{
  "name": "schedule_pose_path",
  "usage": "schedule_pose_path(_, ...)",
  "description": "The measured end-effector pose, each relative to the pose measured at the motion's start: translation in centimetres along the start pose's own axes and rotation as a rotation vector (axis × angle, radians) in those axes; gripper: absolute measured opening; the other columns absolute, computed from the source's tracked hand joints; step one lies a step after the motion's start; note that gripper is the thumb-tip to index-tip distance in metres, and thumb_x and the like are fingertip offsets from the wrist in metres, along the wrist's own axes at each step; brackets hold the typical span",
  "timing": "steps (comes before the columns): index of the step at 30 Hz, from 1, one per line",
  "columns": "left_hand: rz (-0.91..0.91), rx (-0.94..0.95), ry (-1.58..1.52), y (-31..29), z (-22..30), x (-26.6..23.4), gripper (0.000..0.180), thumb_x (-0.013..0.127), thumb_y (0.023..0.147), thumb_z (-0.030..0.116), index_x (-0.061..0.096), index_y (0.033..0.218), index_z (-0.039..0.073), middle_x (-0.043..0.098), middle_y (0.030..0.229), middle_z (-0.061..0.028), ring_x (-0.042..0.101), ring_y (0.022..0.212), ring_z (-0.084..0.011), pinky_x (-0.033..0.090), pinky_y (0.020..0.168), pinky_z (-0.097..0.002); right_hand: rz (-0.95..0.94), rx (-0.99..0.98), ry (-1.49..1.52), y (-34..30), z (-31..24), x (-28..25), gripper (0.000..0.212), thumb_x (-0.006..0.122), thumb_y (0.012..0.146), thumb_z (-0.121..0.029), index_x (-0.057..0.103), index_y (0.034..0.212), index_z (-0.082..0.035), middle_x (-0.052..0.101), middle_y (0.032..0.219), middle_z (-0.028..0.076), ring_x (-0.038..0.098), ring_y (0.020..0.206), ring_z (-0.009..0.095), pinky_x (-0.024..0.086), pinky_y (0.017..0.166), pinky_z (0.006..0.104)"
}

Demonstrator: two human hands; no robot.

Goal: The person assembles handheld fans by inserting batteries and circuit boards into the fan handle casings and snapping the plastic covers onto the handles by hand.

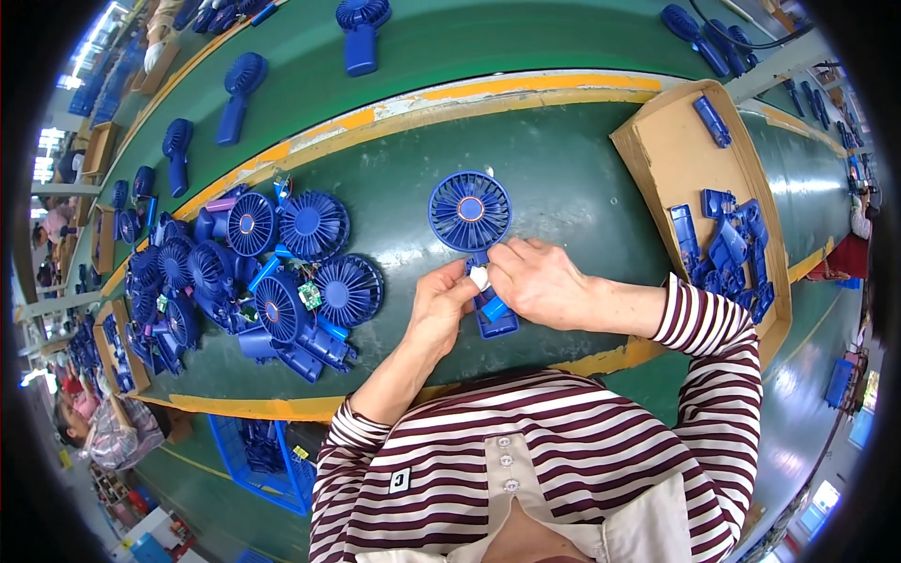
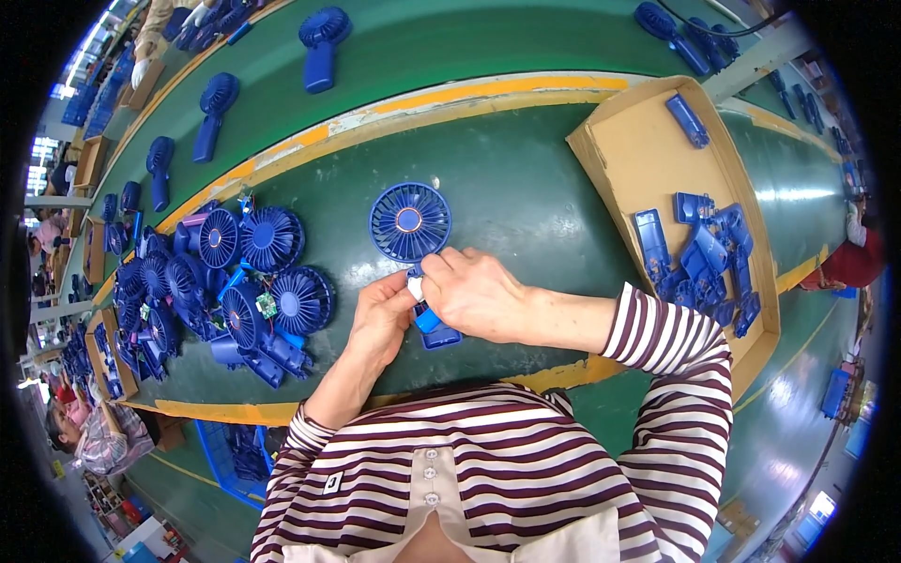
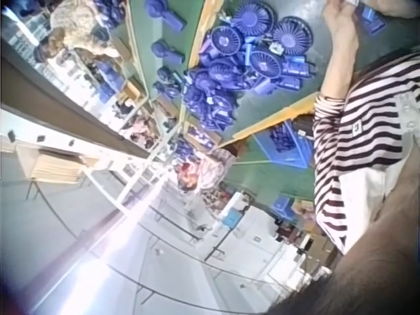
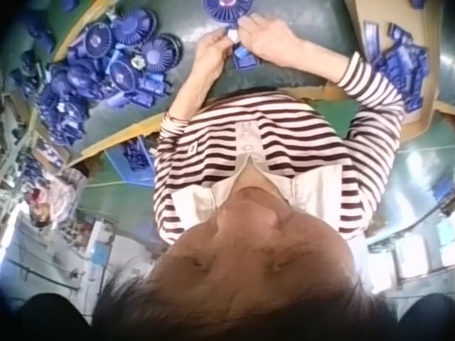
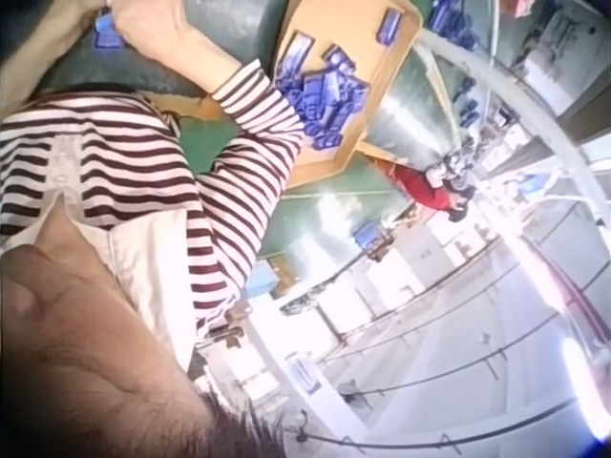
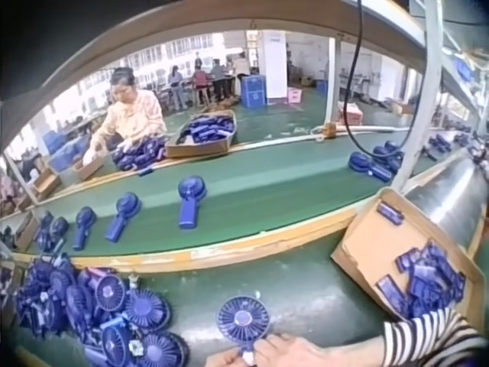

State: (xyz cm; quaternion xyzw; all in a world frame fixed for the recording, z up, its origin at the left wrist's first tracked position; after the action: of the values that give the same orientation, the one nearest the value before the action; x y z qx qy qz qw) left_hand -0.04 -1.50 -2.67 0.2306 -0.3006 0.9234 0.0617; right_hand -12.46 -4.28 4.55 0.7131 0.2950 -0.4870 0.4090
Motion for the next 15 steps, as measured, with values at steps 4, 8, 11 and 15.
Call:
schedule_pose_path(4, -0.033, -0.019, -0.097, -0.1, 0.2, 0.4, 0.022, 0.05, 0.08, 0.0, 0.055, 0.101, -0.001, 0.061, 0.087, -0.0037, 0.057, 0.075, -0.0082, 0.045, 0.067, -0.0219, -0.002, 0.002, -0.004, -0.2, 0.2, -0.1, 0.017, 0.056, 0.055, -0.012, 0.049, 0.067, -0.002, 0.044, 0.07, 0.008, 0.049, 0.061, 0.02, 0.043, 0.05, 0.0295)
schedule_pose_path(8, -0.189, -0.035, -0.165, -0.3, 1.0, 0.3, 0.032, 0.048, 0.075, -0.007, 0.052, 0.106, -0.002, 0.061, 0.094, -0.0061, 0.059, 0.084, -0.0117, 0.046, 0.075, -0.0241, -0.019, 0.014, 0.015, -0.4, 0.3, 0.0, 0.018, 0.056, 0.056, -0.012, 0.05, 0.069, -0.001, 0.047, 0.074, 0.009, 0.051, 0.062, 0.02, 0.045, 0.051, 0.0304)
schedule_pose_path(11, -0.216, -0.046, -0.148, -0.2, 1.0, 0.2, 0.039, 0.046, 0.072, -0.011, 0.05, 0.109, -0.003, 0.06, 0.097, -0.007, 0.059, 0.087, -0.0133, 0.046, 0.077, -0.0251, -0.012, 0.027, 0.057, -0.4, 0.4, 0.1, 0.02, 0.057, 0.057, -0.01, 0.051, 0.073, 0.0, 0.05, 0.079, 0.011, 0.053, 0.064, 0.022, 0.047, 0.053, 0.0314)
schedule_pose_path(15, -0.21, -0.039, -0.124, -0.2, 0.8, 0.3, 0.04, 0.048, 0.071, -0.009, 0.05, 0.11, -0.005, 0.06, 0.099, -0.0075, 0.058, 0.087, -0.0133, 0.046, 0.079, -0.026, -0.015, 0.041, 0.104, -0.6, 0.6, 0.2, 0.02, 0.057, 0.057, -0.005, 0.052, 0.076, 0.002, 0.052, 0.083, 0.013, 0.055, 0.065, 0.023, 0.048, 0.055, 0.032)
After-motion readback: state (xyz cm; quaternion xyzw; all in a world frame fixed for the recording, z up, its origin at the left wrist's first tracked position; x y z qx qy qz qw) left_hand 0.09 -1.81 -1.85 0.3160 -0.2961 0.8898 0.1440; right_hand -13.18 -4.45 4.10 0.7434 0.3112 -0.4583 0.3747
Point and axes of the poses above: each hand's wrist, its own y-axis towards the middle knuckle, its own x-axis out of the palm, z = x × y, the point moved 4 cm from there along y, towards the middle knuckle
